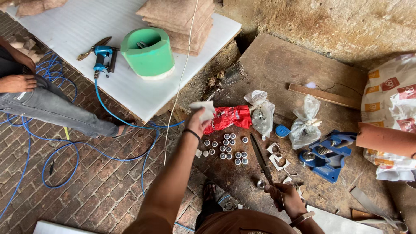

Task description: The person cuts small rectangular pieces of white felt using shears, then places each piece into a metal cup and presses it using a manual press. The finished components are set aside on the table.

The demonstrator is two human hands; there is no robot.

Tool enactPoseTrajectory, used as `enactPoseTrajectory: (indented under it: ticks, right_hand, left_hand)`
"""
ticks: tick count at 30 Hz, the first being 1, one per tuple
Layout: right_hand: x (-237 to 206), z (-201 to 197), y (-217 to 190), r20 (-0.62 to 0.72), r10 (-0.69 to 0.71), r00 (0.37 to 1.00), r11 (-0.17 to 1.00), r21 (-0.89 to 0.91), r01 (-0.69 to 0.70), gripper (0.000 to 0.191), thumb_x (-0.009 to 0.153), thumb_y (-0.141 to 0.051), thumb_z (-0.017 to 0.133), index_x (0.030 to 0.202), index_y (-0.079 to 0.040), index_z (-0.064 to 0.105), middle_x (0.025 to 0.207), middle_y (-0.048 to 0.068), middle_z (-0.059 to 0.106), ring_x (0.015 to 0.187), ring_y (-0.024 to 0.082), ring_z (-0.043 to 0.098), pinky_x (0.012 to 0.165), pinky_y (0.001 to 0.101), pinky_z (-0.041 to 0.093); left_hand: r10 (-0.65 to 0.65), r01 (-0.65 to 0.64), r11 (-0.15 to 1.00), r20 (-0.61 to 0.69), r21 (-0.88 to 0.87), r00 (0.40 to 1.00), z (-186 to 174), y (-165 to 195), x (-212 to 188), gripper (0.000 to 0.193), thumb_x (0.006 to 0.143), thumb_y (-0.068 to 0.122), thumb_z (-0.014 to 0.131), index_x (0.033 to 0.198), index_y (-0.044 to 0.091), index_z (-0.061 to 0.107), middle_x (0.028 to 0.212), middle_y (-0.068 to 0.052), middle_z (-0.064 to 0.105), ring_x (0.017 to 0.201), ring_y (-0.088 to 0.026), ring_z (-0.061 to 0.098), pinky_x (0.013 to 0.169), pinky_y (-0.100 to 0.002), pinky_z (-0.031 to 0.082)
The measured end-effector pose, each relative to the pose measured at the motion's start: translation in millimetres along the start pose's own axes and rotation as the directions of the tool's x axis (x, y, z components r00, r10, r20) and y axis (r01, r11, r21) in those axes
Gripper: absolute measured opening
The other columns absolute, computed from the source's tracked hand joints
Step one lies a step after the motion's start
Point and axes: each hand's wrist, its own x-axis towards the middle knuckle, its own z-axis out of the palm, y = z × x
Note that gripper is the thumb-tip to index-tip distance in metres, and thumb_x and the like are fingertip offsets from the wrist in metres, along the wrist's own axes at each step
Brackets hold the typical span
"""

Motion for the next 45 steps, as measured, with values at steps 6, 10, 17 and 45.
enactPoseTrajectory:
  ticks: [6, 10, 17, 45]
  right_hand:
    - [6, 19, 22, 0.132, -0.194, 0.972, 0.979, -0.034, 0.201, 0.078, 0.075, -0.067, 0.071, 0.108, 0.003, 0.067, 0.065, 0.007, 0.059, 0.052, 0.018, 0.057, 0.047, 0.0334, 0.049]
    - [-6, 27, 10, 0.268, -0.478, 0.836, 0.862, -0.036, 0.505, 0.089, 0.078, -0.079, 0.064, 0.118, 0.001, 0.063, 0.086, 0.007, 0.064, 0.075, 0.017, 0.061, 0.066, 0.0330, 0.053]
    - [-27, 43, -47, 0.248, -0.549, 0.798, 0.824, 0.005, 0.566, 0.101, 0.072, -0.078, 0.067, 0.134, 0.001, 0.056, 0.086, 0.007, 0.059, 0.077, 0.019, 0.060, 0.070, 0.0361, 0.055]
    - [-20, 93, -136, 0.365, -0.466, 0.806, 0.862, -0.016, 0.506, 0.055, 0.082, -0.059, 0.074, 0.089, -0.005, 0.064, 0.067, 0.000, 0.057, 0.057, 0.011, 0.053, 0.050, 0.0283, 0.046]
  left_hand:
    - [-0.036, 0.035, 0.999, 0.073, 0.010, 0.997, 25, 22, -32, 0.051, 0.082, 0.024, 0.079, 0.126, 0.009, 0.058, 0.126, -0.016, 0.069, 0.116, -0.032, 0.066, 0.087, -0.040, 0.063]
    - [-0.139, 0.143, 0.990, 0.158, -0.014, 0.978, 37, -8, -88, 0.044, 0.080, 0.028, 0.083, 0.114, 0.011, 0.061, 0.116, -0.012, 0.071, 0.109, -0.027, 0.068, 0.081, -0.038, 0.062]
    - [-0.058, 0.065, 0.997, 0.127, -0.052, 0.990, 57, -43, -132, 0.040, 0.074, 0.027, 0.087, 0.106, 0.013, 0.067, 0.108, -0.003, 0.073, 0.099, -0.017, 0.071, 0.075, -0.037, 0.064]
    - [0.307, -0.308, 0.945, -0.023, -0.109, 0.951, -4, 11, -137, 0.020, 0.087, 0.016, 0.087, 0.098, 0.004, 0.077, 0.093, -0.006, 0.076, 0.077, -0.011, 0.062, 0.064, -0.029, 0.042]
